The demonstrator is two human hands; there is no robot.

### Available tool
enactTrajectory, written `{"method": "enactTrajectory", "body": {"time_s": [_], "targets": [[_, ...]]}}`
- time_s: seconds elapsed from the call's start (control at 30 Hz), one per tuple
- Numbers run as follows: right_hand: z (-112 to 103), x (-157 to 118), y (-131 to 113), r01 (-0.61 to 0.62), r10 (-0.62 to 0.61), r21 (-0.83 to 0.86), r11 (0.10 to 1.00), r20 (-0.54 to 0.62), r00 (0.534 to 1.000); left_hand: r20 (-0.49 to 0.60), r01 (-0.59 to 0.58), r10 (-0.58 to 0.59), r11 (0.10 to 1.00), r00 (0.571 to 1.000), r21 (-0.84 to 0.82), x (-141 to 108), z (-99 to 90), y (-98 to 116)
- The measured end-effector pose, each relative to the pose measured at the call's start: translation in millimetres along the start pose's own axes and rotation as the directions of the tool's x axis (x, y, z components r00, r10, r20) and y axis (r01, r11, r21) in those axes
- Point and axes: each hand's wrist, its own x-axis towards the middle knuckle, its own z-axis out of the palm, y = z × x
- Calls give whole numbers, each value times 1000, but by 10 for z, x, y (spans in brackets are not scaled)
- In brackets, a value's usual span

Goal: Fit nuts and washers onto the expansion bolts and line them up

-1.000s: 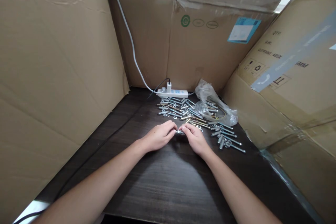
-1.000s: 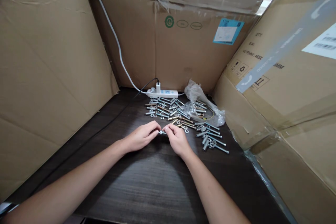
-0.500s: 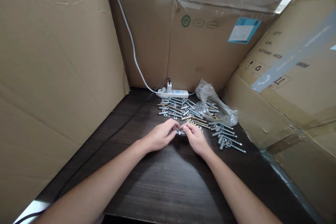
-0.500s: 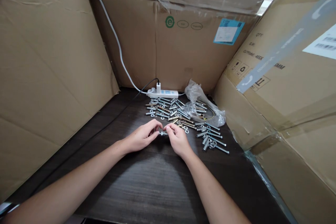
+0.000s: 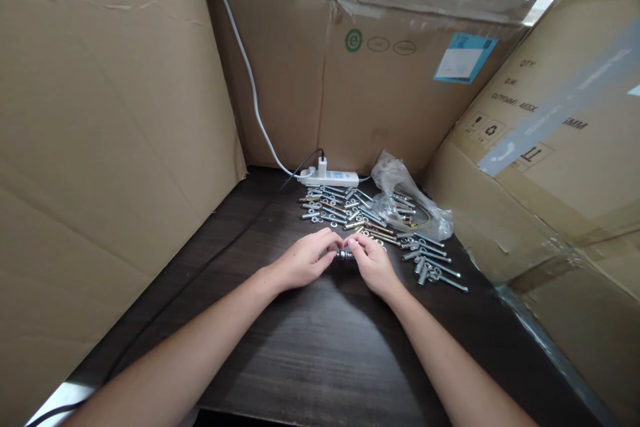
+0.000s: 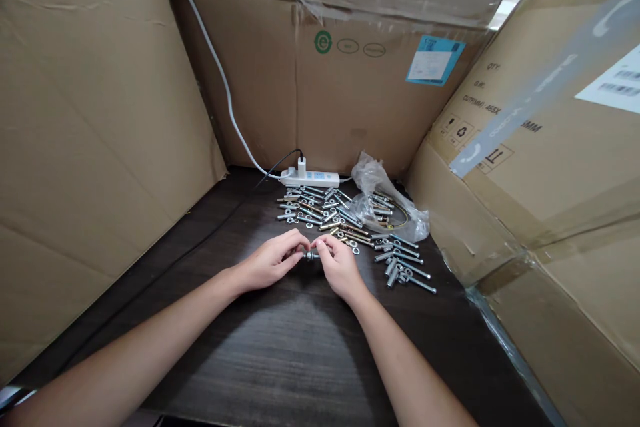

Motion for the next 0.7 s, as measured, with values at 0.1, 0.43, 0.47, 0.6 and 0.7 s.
{"method": "enactTrajectory", "body": {"time_s": [0.1,0.43,0.47,0.6,0.7], "targets": [[-2,0,5,-3,3,-12,1000,-8,1000,-13,33,-33,999,999,24,1,14,-15],[-11,-1,24,-12,12,-61,998,0,1000,75,-42,34,994,997,104,10,29,-66],[-10,-1,22,-11,11,-61,998,0,1000,68,-33,27,995,997,93,9,27,-61],[-6,-4,-1,-5,5,-49,999,-2,1000,29,2,-2,1000,1000,31,5,21,-27],[-1,-6,-22,12,-12,-24,1000,5,1000,19,-2,2,1000,1000,5,0,19,0]]}}
